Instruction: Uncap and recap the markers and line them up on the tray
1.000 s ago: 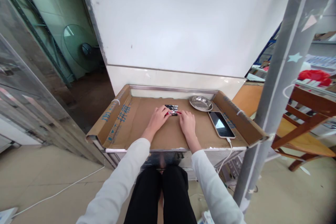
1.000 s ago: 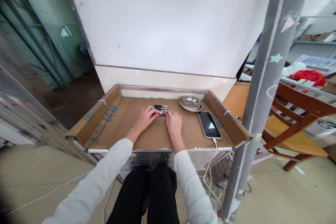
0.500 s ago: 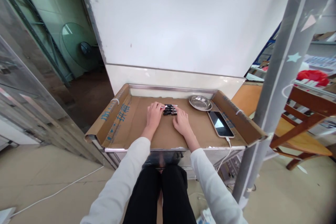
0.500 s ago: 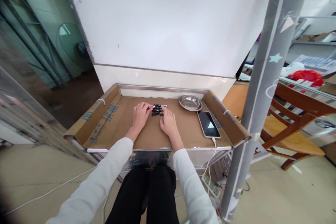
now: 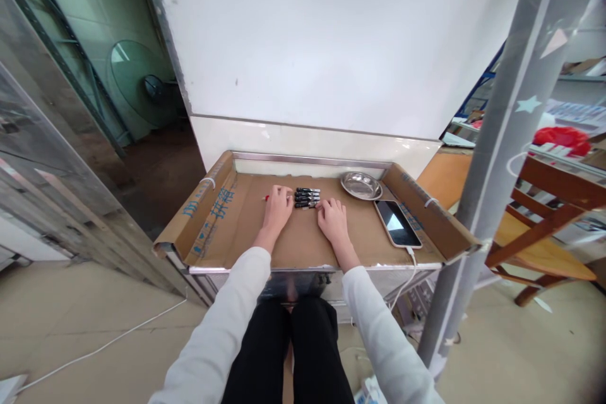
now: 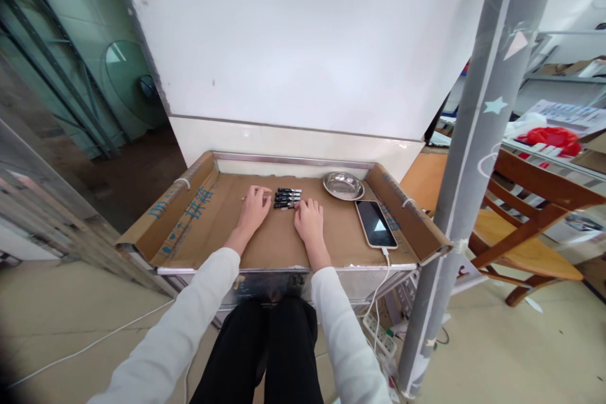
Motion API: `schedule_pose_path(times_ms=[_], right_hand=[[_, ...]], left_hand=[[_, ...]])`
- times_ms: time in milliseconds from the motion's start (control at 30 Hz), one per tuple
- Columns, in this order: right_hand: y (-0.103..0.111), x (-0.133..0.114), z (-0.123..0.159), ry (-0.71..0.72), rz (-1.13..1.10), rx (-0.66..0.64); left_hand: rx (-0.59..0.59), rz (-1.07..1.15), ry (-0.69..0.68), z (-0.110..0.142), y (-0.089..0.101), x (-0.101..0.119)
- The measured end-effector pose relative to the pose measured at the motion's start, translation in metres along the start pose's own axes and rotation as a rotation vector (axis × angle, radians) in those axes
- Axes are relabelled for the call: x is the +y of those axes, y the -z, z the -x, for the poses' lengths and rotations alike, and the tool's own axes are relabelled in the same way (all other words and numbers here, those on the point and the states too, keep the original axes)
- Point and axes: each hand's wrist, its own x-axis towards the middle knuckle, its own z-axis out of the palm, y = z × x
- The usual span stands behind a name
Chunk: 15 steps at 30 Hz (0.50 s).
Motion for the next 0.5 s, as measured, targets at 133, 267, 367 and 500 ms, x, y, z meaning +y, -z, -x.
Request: schedule_pose_path(times_ms=[133, 267, 367, 500], right_hand=[[0.0004, -0.0001, 0.0001, 0.001, 0.022, 0.013], [-0.0015, 0.0004, 0.0002, -0.002, 0.023, 0.0], [-0.0028, 0.0008, -0.0002, -0.001, 0.003, -0.002], [-0.0033, 0.0012, -0.0004, 0.005, -0.001, -0.002]], left_hand=[[-0.192, 0.125, -0.278, 0.0022, 0.0031, 0.0071], [-0.304, 0.102, -0.343, 0.0039, 0.0026, 0.007], [-0.281, 0.101, -0.337, 0.0036, 0.0022, 0.0058], [-0.229, 0.054, -0.302, 0.0032, 0.0011, 0.0043]])
